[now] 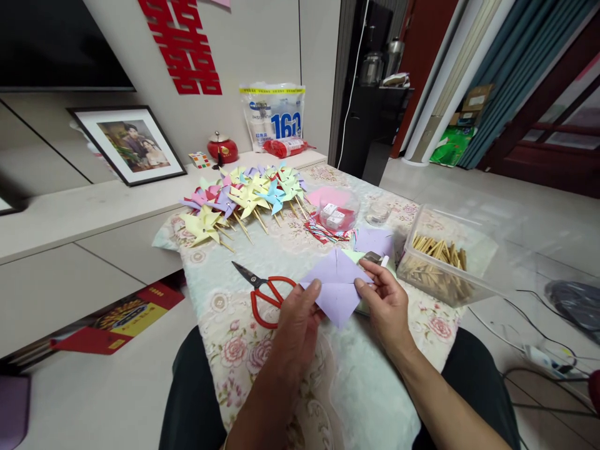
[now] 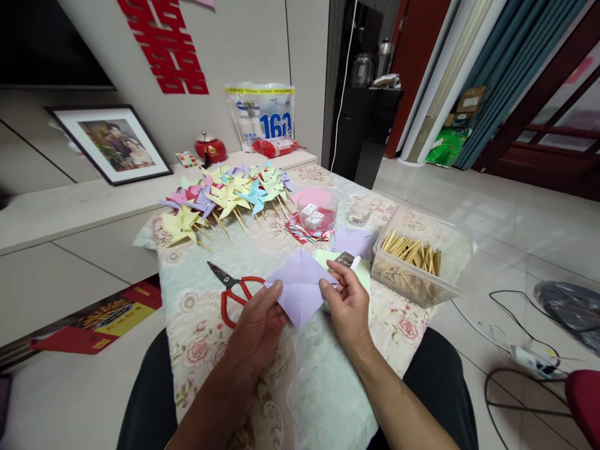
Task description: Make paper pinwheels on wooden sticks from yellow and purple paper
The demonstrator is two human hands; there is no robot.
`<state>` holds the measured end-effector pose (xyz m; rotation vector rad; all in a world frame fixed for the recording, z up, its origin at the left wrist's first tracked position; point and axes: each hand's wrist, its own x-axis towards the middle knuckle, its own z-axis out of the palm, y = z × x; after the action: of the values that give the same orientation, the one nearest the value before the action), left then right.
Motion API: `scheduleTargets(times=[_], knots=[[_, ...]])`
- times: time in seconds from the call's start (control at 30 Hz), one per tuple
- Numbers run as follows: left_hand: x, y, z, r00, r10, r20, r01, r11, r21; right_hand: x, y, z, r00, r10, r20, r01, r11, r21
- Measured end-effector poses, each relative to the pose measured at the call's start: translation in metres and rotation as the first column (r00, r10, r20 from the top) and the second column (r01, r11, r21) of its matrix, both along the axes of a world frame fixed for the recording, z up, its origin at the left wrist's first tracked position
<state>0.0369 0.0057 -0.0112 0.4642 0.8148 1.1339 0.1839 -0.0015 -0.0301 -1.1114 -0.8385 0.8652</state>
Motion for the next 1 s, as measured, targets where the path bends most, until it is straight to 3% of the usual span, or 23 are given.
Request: scheduleTargets(times=[0.07, 0.27, 0.5, 0.73, 0.83, 1.0], knots=[[0.01, 0.002, 0.003, 0.999, -0.048, 0.007, 0.048, 0.999, -0.001, 0.0, 0.0, 0.001, 1.0, -0.015, 0.0, 0.015, 1.0, -0.001], [0.026, 0.009, 0.002, 1.0, -0.016, -0.026, 0.017, 1.0, 0.006, 0.003, 0.0, -0.001, 1.0, 0.027, -0.007, -0.027, 1.0, -0.009], [0.015, 0.009, -0.003, 0.991, 0.116, -0.059, -0.116, 0.993, -0.001, 0.006, -0.001, -0.005, 0.985, 0.138, -0.1, -0.135, 0.99, 0.037], [0.007, 0.012, -0.006, 0.98, 0.157, -0.121, -0.154, 0.988, 0.031, 0.006, -0.001, -0.004, 0.97, 0.2, -0.135, -0.192, 0.979, 0.068], [0.004, 0.015, -0.013, 0.973, 0.161, -0.166, -0.153, 0.986, 0.062, 0.007, -0.001, -0.006, 0.973, 0.215, -0.088, -0.21, 0.976, 0.064], [0.0, 0.015, -0.021, 0.961, 0.076, -0.268, -0.056, 0.995, 0.081, 0.008, -0.003, -0.008, 0.974, 0.226, 0.005, -0.226, 0.974, 0.024]])
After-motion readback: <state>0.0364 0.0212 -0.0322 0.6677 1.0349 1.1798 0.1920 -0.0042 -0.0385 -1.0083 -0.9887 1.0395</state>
